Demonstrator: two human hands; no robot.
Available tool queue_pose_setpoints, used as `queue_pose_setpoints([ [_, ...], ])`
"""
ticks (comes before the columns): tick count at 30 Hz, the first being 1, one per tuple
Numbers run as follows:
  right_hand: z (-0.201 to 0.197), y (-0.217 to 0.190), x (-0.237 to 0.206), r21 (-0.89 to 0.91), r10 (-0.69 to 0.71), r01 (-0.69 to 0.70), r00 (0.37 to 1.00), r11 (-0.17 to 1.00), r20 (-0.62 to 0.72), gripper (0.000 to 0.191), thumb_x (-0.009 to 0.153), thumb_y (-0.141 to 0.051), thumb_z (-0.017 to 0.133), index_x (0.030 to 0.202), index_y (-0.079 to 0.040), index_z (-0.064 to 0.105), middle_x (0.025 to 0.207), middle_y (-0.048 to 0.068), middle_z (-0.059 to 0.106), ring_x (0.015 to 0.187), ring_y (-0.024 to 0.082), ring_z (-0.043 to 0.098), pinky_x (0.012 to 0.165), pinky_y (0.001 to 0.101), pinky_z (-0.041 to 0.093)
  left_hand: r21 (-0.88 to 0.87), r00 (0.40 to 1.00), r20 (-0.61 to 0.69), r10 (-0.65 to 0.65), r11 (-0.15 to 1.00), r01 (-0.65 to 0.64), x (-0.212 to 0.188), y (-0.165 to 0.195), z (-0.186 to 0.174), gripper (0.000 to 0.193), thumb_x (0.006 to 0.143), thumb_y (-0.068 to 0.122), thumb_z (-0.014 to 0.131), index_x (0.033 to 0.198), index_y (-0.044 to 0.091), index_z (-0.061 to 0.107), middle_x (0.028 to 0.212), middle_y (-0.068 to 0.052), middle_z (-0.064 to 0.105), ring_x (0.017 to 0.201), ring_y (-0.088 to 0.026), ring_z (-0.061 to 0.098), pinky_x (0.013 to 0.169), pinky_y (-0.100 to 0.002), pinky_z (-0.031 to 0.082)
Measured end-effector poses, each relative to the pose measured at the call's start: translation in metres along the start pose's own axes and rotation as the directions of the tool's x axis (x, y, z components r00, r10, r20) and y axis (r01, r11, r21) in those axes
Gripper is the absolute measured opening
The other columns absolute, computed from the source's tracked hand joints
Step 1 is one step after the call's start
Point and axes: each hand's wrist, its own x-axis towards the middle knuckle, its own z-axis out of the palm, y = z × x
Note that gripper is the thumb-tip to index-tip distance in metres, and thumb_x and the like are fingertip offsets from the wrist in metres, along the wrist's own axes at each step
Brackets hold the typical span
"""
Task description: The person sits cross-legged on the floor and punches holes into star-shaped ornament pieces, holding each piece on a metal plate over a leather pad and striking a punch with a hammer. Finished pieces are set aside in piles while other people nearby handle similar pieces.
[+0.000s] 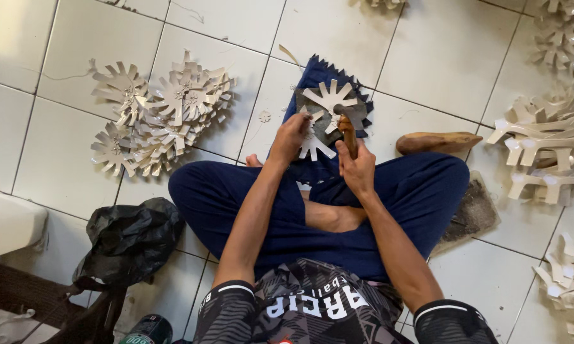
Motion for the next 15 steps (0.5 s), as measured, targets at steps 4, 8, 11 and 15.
queue_pose_setpoints([
  [4,-0.011,-0.040,-0.016,-0.069,0.004,0.004,0.994,0.998,0.110,0.035,0.102,-0.033,0.067,0.090,0.000,0.060,0.060,0.001,0.057,0.047,0.008,0.055,0.043,0.0254,0.042,0.095,0.998,0.044,0.044,0.994,-0.048,-0.002,-0.001,-0.002,0.018,0.101,0.009,0.059,0.118,0.007,0.063,0.116,-0.015,0.070,0.106,-0.039,0.068,0.086,-0.043,0.055],
  [8,-0.027,-0.049,-0.033,0.303,-0.380,0.324,0.913,0.896,0.147,0.026,0.105,-0.028,0.063,0.098,-0.004,0.056,0.075,0.000,0.059,0.055,0.007,0.053,0.048,0.0243,0.042,0.102,0.998,0.061,0.012,0.995,-0.019,-0.003,-0.005,-0.002,0.019,0.100,0.009,0.059,0.119,0.006,0.062,0.120,-0.015,0.069,0.108,-0.039,0.067,0.087,-0.043,0.055],
  [11,-0.021,-0.029,-0.026,0.106,-0.674,0.667,0.721,0.738,0.161,0.018,0.107,-0.024,0.063,0.099,-0.009,0.058,0.081,0.005,0.062,0.062,0.015,0.056,0.054,0.0288,0.045,0.107,0.998,0.062,0.024,0.994,-0.030,-0.005,-0.010,-0.001,0.021,0.101,0.009,0.060,0.121,0.005,0.062,0.119,-0.016,0.068,0.108,-0.039,0.066,0.088,-0.043,0.055],
  [15,-0.003,0.005,-0.016,-0.519,-0.358,0.399,0.916,0.756,0.182,0.024,0.100,-0.027,0.072,0.101,-0.004,0.071,0.070,0.014,0.065,0.062,0.027,0.063,0.055,0.0378,0.048,0.136,0.990,0.104,0.095,0.985,-0.109,-0.006,-0.013,-0.003,0.023,0.099,0.006,0.057,0.122,0.007,0.062,0.117,-0.016,0.068,0.109,-0.039,0.067,0.088,-0.043,0.055],
])
